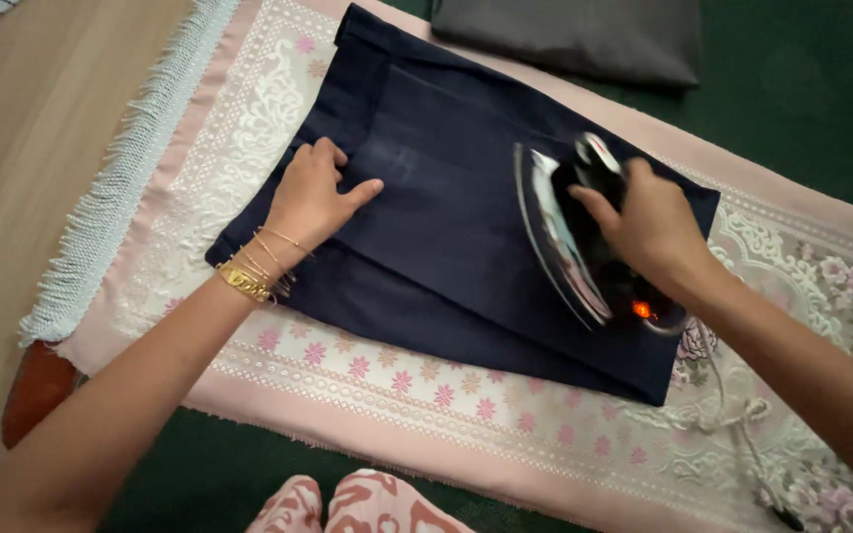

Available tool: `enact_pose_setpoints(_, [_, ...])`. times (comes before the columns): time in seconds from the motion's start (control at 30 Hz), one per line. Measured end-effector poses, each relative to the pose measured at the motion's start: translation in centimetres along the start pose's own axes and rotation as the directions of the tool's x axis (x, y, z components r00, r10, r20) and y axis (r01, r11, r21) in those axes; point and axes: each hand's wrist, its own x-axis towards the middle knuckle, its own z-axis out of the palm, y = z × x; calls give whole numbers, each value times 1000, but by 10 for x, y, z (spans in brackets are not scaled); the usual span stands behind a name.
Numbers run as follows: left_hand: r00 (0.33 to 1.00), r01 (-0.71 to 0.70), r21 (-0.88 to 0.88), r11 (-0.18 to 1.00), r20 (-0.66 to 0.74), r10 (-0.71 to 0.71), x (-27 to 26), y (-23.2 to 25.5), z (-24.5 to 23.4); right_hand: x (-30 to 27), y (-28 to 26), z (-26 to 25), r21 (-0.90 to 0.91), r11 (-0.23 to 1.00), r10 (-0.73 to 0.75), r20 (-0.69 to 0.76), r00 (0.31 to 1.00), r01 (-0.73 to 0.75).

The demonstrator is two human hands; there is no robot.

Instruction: Ironing and folding a dark blue garment on a mat on the floor

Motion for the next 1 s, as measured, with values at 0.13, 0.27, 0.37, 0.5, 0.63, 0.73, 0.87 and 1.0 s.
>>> enact_pose_setpoints(0.13, [995,63,-29,998,73,-61,1,4,1,1,17,2,-11,999,30,-22,999,-30])
enact_pose_setpoints(0.27, [1000,7,-17,1000,14,-7,-1,-13,18,34,40,7,-34,999,-17,-138,990,12])
enact_pose_setpoints(0.37, [1000,12,-23,1000,-24,-13,1,-12,18,49,61,2,-35,996,70,-165,984,-77])
enact_pose_setpoints(0.5, [997,76,-47,996,-4,-76,3,-18,15,36,123,11,-61,981,167,-204,965,-182])
enact_pose_setpoints(0.63, [996,80,-76,994,32,-78,2,-18,15,7,191,8,-125,968,173,-283,943,-216])
enact_pose_setpoints(0.73, [996,90,-63,994,25,-89,6,-17,14,-24,208,-1,-86,936,313,-236,920,-341])
enact_pose_setpoints(0.87, [989,119,5,993,90,-119,2,-18,8,-63,171,-10,75,902,432,-117,894,-426])
enact_pose_setpoints(1.0, [959,92,104,990,258,-116,-3,-27,1,-66,105,-18,255,863,442,40,896,-437])
